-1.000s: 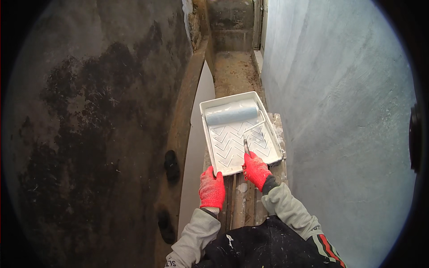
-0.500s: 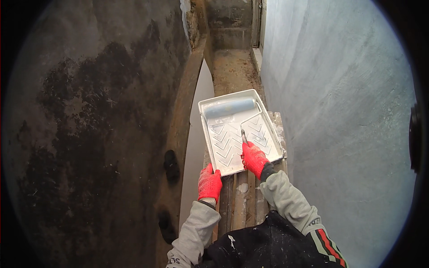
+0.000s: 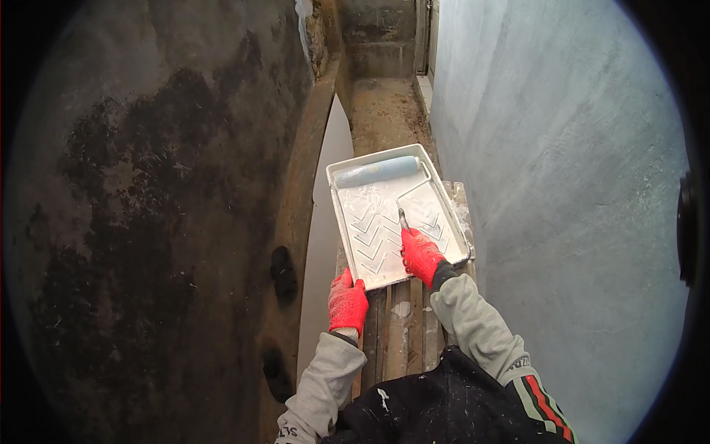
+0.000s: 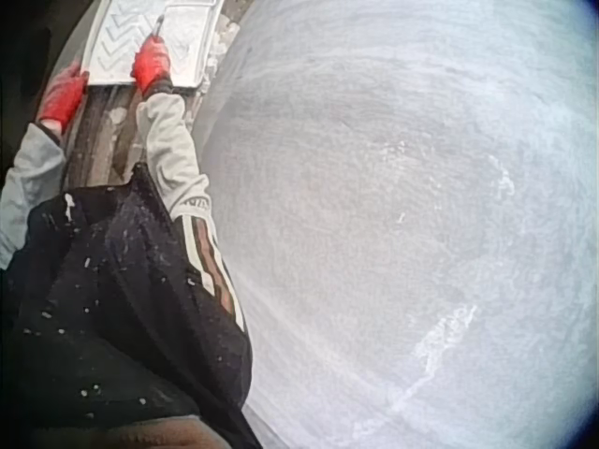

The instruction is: The person paints a wall using a paint roller, rolls the paint roller in a paint tray, and applies paint onto the wall.

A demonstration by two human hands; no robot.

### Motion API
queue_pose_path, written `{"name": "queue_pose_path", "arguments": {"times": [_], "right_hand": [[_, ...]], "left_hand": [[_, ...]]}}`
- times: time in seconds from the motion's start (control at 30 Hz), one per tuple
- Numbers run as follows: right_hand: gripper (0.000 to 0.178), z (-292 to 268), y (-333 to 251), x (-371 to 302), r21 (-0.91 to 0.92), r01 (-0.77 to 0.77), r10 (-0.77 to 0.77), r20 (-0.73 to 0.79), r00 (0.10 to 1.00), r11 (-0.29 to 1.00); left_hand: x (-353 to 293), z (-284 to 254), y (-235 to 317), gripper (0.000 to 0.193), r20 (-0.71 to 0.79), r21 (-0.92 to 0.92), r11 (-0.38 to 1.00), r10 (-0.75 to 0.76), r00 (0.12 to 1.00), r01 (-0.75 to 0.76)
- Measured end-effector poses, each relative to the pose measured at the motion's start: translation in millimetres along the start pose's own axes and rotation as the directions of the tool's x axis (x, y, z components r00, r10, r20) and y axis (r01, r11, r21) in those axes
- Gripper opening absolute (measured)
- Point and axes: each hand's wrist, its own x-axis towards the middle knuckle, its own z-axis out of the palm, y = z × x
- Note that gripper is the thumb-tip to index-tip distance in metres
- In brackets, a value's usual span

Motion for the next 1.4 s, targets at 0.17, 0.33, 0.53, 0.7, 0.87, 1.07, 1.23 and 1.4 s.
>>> {"name": "queue_pose_path", "arguments": {"times": [0.17,0.33,0.53,0.7,0.87,1.07,1.23,1.4], "right_hand": [[0.035,-6,0,-3,-0.161,0.088,-0.087,0.016,0.996,0.983],[0.035,-12,2,-27,-0.146,0.069,-0.068,0.008,0.998,0.987],[0.026,-16,7,-63,0.015,-0.008,0.008,0.026,1.0,1.0],[0.025,-18,16,-98,-0.037,-0.029,0.028,-0.008,1.0,0.999],[0.03,-22,24,-140,-0.012,-0.107,0.107,-0.012,0.994,0.994],[0.03,-28,35,-175,0.047,-0.18,0.182,-0.035,0.983,0.983],[0.03,-35,36,-201,0.042,-0.225,0.227,-0.045,0.973,0.973],[0.03,-45,31,-232,-0.018,-0.222,0.22,-0.054,0.974,0.975]], "left_hand": [[-3,7,1,0.05,-0.063,-0.107,0.994,-0.031,0.998,0.024],[-6,14,-4,0.048,-0.114,-0.207,0.978,-0.044,0.992,0.019],[-6,20,-11,0.047,-0.018,-0.381,0.913,-0.164,0.986,0.145],[-19,17,-6,0.046,0.047,-0.62,0.764,-0.191,0.981,0.178],[-35,15,-1,0.044,0.018,-0.611,0.784,-0.132,0.991,0.115],[-46,12,-1,0.041,0.009,-0.534,0.843,-0.065,0.998,0.06],[-57,9,-3,0.043,0.087,-0.599,0.791,-0.092,0.992,0.126],[-58,9,-6,0.046,0.054,-0.536,0.837,-0.102,0.993,0.115]]}}
